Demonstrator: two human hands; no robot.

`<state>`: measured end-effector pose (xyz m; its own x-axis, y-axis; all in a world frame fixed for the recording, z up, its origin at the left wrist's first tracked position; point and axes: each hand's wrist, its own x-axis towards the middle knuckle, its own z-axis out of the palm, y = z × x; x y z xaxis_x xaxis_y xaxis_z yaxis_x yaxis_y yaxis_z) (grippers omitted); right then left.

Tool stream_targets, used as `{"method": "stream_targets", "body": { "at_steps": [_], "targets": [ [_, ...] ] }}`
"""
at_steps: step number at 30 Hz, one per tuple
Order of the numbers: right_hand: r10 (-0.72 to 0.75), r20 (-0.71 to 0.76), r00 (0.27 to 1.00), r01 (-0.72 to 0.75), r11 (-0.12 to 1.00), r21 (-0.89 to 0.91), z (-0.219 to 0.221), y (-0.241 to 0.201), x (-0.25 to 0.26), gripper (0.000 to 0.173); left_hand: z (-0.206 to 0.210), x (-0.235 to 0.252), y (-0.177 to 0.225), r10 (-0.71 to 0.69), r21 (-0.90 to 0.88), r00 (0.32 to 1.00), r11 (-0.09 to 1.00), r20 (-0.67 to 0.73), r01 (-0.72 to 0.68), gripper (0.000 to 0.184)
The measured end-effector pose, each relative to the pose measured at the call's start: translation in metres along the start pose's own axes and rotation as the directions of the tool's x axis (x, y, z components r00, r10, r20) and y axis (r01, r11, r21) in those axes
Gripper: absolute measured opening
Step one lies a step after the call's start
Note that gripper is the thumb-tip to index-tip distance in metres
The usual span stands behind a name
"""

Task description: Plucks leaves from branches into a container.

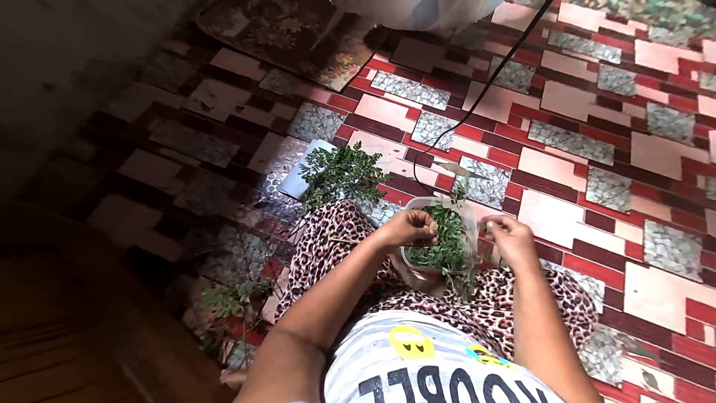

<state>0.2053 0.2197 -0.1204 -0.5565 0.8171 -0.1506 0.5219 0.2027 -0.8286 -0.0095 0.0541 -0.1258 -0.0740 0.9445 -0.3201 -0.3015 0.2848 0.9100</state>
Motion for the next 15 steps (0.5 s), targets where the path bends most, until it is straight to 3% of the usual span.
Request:
{"method": "stream_targets", "body": {
  "at_steps": [2, 6, 11, 13, 15],
  "targets": [
    [-0.080, -0.133, 0.988, 0.086, 0.995, 0.041, -0.003, -0.013, -0.005, 0.017, 0.001, 0.010, -0.002, -0.008, 0.033, 1.000, 0.999, -0.011, 0.008, 0.002],
    [-0.141, 0.013, 0.990, 0.139, 0.988, 0.063, 0.034, -0.010, 0.001, 0.017, -0.002, 0.009, -0.019, -0.013, 0.028, 0.999, 1.000, -0.052, 0.015, 0.002],
    [-0.069, 0.137, 0.988, 0.091, 0.982, -0.166, 0.070, 0.018, 0.006, 0.035, -0.011, -0.021, -0.028, -0.001, -0.028, 1.000, 1.000, -0.017, 0.000, 0.002],
    [-0.194, 0.013, 0.981, 0.192, 0.955, -0.227, 0.068, 0.017, -0.001, 0.037, -0.012, -0.024, -0.030, -0.020, -0.046, 0.998, 0.999, -0.054, 0.017, 0.003],
    [-0.426, -0.147, 0.893, 0.397, 0.898, -0.189, 0.066, 0.022, -0.002, 0.033, -0.013, -0.020, -0.034, -0.062, -0.067, 0.993, 0.996, -0.096, 0.055, 0.003]
  ]
}}
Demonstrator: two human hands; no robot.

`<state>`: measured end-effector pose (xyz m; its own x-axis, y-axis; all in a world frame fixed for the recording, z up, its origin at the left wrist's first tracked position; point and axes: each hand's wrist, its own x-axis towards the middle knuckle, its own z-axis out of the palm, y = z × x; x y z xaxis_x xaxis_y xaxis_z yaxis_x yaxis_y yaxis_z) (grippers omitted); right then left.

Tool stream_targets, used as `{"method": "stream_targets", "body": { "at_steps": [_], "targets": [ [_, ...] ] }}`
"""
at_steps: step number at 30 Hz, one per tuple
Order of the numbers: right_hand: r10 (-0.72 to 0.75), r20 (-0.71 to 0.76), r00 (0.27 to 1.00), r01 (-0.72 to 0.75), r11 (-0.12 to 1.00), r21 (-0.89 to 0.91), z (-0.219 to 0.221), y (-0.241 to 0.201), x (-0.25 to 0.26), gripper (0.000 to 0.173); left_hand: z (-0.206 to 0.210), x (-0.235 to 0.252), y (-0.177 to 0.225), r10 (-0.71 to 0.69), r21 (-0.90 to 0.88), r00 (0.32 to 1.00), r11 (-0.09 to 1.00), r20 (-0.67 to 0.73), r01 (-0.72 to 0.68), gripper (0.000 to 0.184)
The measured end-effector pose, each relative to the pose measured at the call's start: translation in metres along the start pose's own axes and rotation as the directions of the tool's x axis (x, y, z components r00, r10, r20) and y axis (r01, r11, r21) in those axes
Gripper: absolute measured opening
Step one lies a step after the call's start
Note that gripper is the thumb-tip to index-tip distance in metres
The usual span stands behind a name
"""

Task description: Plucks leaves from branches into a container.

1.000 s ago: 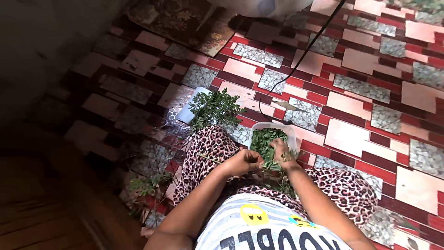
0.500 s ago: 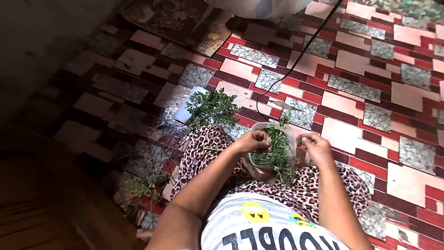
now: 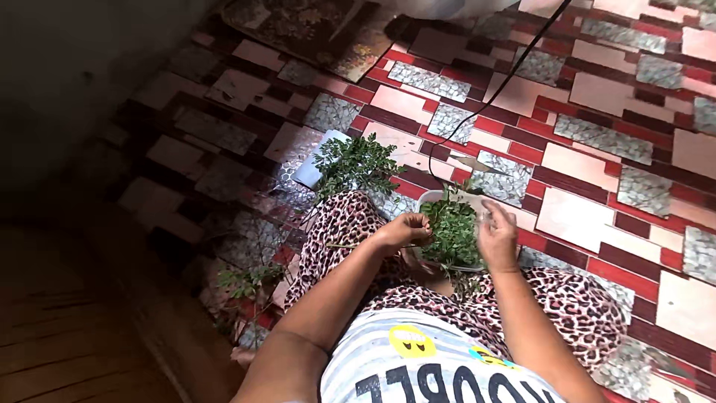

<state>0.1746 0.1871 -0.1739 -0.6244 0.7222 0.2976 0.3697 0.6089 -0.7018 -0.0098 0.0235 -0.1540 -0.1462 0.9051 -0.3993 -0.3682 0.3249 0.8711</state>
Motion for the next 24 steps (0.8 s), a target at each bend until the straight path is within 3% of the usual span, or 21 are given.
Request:
{"method": "stream_targets", "body": {
  "at_steps": [2, 3, 6, 9, 15, 20, 24],
  "targets": [
    [-0.111, -0.054, 0.992, 0.119, 0.975, 0.189, -0.001, -0.001, -0.003, 0.025, 0.000, 0.008, -0.007, -0.047, -0.030, 0.998, 0.998, -0.031, 0.046, 0.003],
    [-0.091, -0.008, 0.996, 0.089, 0.942, 0.324, 0.001, -0.004, -0.007, 0.020, 0.000, 0.011, -0.010, -0.063, -0.039, 0.997, 0.997, -0.037, 0.062, 0.003],
    [0.111, 0.285, 0.952, -0.272, 0.734, 0.622, 0.020, -0.002, -0.022, 0.018, -0.004, 0.017, -0.013, -0.070, -0.035, 0.997, 0.997, -0.015, 0.070, 0.003],
    [0.206, 0.439, 0.874, -0.464, 0.618, 0.635, 0.031, -0.001, -0.023, 0.018, -0.008, 0.020, -0.016, -0.043, 0.014, 0.999, 0.999, 0.031, 0.042, 0.004],
    [0.195, 0.492, 0.848, -0.497, 0.615, 0.613, 0.034, -0.010, -0.012, 0.010, -0.007, 0.020, -0.015, -0.048, 0.043, 0.999, 0.998, 0.024, 0.047, 0.003],
    [0.242, 0.574, 0.782, -0.613, 0.465, 0.639, 0.030, -0.013, -0.012, 0.020, -0.004, 0.020, -0.017, -0.069, -0.017, 0.997, 0.998, -0.020, 0.068, 0.005],
    [0.229, 0.544, 0.807, -0.576, 0.508, 0.641, 0.033, -0.013, -0.015, 0.008, -0.006, 0.021, -0.018, -0.070, -0.008, 0.997, 0.998, -0.012, 0.070, 0.005]
  ]
}}
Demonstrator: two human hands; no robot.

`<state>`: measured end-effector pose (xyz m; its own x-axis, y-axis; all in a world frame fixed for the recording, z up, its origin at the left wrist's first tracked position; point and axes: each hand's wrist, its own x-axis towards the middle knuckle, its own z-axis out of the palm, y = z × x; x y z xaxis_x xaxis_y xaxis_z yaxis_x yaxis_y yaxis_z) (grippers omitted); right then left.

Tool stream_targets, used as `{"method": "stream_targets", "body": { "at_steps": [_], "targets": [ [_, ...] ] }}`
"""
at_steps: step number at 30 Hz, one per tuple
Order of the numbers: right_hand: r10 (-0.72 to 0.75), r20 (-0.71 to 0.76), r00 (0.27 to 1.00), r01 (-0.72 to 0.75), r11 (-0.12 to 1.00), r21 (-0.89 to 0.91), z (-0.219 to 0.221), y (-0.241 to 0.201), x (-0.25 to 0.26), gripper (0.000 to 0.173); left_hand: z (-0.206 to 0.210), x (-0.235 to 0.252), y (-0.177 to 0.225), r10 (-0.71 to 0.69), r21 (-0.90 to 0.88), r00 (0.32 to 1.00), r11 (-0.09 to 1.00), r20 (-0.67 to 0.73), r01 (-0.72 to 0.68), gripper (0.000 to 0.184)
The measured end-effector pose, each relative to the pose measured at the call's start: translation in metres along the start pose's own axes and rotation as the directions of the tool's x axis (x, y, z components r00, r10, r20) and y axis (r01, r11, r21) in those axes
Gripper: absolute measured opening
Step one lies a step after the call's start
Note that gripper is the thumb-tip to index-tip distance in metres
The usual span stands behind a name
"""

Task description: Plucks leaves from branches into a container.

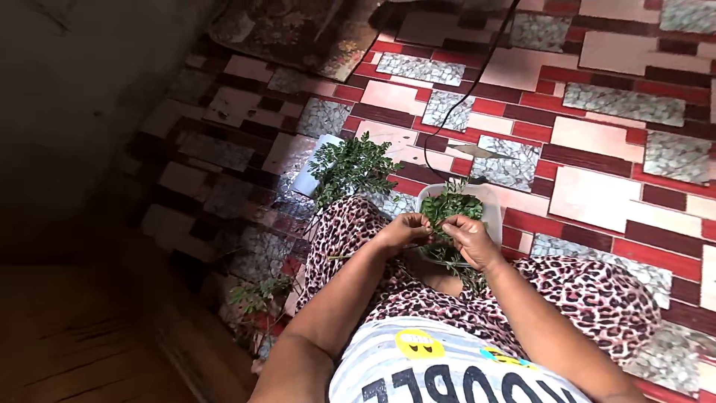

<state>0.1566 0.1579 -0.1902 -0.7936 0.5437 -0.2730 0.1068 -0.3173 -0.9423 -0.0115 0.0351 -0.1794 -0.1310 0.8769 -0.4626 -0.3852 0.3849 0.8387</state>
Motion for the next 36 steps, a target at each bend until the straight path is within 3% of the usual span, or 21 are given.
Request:
{"method": "stream_targets", "body": {
  "at_steps": [6, 9, 12, 16, 21, 26, 30, 36],
  "targets": [
    [-0.099, -0.033, 0.995, 0.095, 0.989, -0.113, 0.005, 0.006, 0.002, 0.003, -0.001, 0.000, 0.002, 0.001, 0.040, 1.000, 0.999, 0.026, -0.002, 0.006],
    [-0.110, -0.073, 0.991, 0.104, 0.991, -0.079, 0.005, 0.008, 0.001, 0.003, -0.001, 0.001, 0.002, 0.000, 0.047, 1.000, 0.999, 0.018, -0.001, 0.007],
    [-0.037, -0.100, 0.994, 0.038, 0.999, 0.008, 0.005, 0.001, -0.001, 0.005, -0.002, 0.001, 0.002, -0.009, 0.041, 1.000, 0.999, 0.002, 0.009, 0.007],
    [0.091, -0.019, 0.996, -0.091, 0.996, 0.025, 0.004, -0.005, -0.003, 0.015, -0.002, 0.002, 0.001, 0.005, 0.032, 1.000, 0.999, 0.019, -0.006, 0.008],
    [0.104, 0.012, 0.994, -0.104, 0.994, -0.036, 0.004, -0.003, -0.003, 0.009, 0.001, 0.001, 0.001, 0.024, 0.032, 1.000, 0.999, 0.010, -0.024, 0.006],
    [0.049, -0.048, 0.998, -0.050, 0.999, -0.010, 0.004, -0.006, -0.004, 0.030, 0.001, 0.001, 0.001, 0.023, 0.048, 1.000, 0.999, 0.009, -0.023, 0.005],
    [0.044, -0.004, 0.999, -0.044, 0.996, -0.074, 0.004, -0.008, -0.006, 0.011, 0.002, 0.001, 0.001, 0.022, 0.041, 1.000, 0.999, 0.009, -0.022, 0.005],
    [-0.100, -0.041, 0.994, 0.082, 0.946, -0.313, 0.004, 0.000, -0.005, 0.007, 0.008, 0.000, 0.002, 0.051, 0.105, 0.998, 0.993, -0.030, -0.048, 0.003]
  ]
}}
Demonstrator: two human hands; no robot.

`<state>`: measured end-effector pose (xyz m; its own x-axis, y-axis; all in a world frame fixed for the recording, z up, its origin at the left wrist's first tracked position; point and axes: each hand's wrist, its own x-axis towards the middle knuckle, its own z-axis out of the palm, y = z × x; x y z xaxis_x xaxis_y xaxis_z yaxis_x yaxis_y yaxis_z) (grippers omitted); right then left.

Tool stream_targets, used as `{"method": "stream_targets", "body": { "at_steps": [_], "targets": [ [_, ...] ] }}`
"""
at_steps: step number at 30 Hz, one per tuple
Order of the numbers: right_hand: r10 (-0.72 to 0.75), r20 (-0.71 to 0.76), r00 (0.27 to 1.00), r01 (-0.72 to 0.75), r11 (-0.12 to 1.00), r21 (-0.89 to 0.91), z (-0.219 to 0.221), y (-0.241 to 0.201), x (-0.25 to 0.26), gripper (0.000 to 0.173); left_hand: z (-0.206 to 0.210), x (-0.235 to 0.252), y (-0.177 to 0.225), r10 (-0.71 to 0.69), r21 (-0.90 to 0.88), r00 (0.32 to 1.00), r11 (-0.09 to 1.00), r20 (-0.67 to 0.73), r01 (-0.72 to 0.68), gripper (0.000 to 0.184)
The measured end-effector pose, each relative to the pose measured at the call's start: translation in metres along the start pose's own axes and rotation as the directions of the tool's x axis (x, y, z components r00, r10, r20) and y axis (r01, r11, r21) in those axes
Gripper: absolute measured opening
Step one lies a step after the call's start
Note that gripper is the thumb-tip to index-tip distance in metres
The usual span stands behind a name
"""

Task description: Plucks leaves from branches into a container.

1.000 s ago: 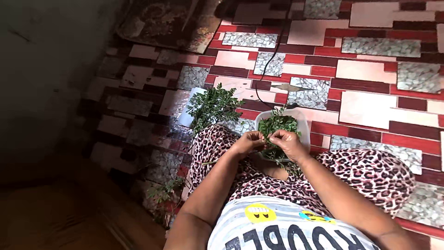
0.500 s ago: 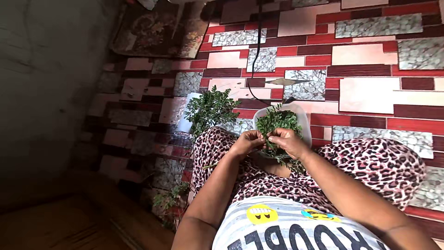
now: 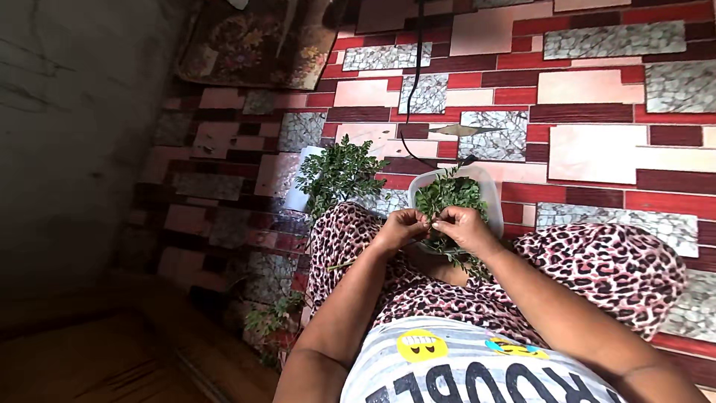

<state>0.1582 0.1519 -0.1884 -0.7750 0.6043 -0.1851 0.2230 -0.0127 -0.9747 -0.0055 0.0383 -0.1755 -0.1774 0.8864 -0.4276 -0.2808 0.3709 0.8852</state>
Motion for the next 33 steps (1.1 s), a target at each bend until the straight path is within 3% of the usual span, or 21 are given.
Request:
{"method": "stream_targets", "body": {
  "at_steps": [3, 8, 13, 18, 21, 24, 26, 29, 33],
  "targets": [
    [-0.007, -0.014, 1.000, 0.007, 1.000, 0.023, 0.003, 0.001, 0.000, 0.007, 0.000, 0.000, 0.000, 0.009, 0.015, 1.000, 1.000, 0.012, -0.010, 0.002],
    [0.195, 0.005, 0.981, -0.188, 0.938, 0.292, 0.004, -0.006, -0.001, 0.005, -0.002, 0.000, 0.001, -0.005, 0.002, 1.000, 1.000, 0.025, 0.005, 0.003],
    [0.078, 0.002, 0.997, -0.078, 0.990, 0.117, 0.006, -0.006, -0.003, 0.011, -0.001, 0.000, 0.001, -0.014, -0.010, 1.000, 1.000, 0.005, 0.015, 0.004],
    [-0.023, -0.066, 0.998, 0.020, 0.999, -0.046, 0.005, -0.004, -0.001, 0.005, -0.001, 0.001, 0.000, 0.005, -0.006, 1.000, 1.000, 0.029, -0.005, 0.003],
    [0.141, -0.053, 0.989, -0.140, 0.990, 0.031, -0.003, -0.008, 0.002, 0.009, -0.003, 0.001, -0.002, 0.014, -0.024, 0.999, 1.000, 0.046, -0.013, 0.005],
    [0.308, 0.121, 0.944, -0.330, 0.910, 0.253, -0.013, -0.012, 0.002, 0.018, -0.006, 0.001, -0.002, 0.022, -0.031, 0.998, 0.999, 0.063, -0.020, 0.005],
    [0.343, 0.200, 0.918, -0.389, 0.878, 0.280, -0.016, -0.012, 0.000, 0.024, -0.006, 0.001, -0.003, 0.033, -0.023, 0.997, 0.999, 0.073, -0.031, 0.005],
    [0.299, 0.184, 0.936, -0.340, 0.901, 0.269, -0.014, -0.013, -0.002, 0.014, -0.005, 0.000, -0.003, 0.047, 0.002, 0.996, 0.999, 0.081, -0.047, 0.005],
    [0.182, 0.055, 0.982, -0.189, 0.962, 0.198, -0.009, -0.009, -0.001, 0.002, -0.003, -0.001, 0.001, 0.035, 0.003, 0.995, 0.999, 0.090, -0.035, 0.003]
  ]
}}
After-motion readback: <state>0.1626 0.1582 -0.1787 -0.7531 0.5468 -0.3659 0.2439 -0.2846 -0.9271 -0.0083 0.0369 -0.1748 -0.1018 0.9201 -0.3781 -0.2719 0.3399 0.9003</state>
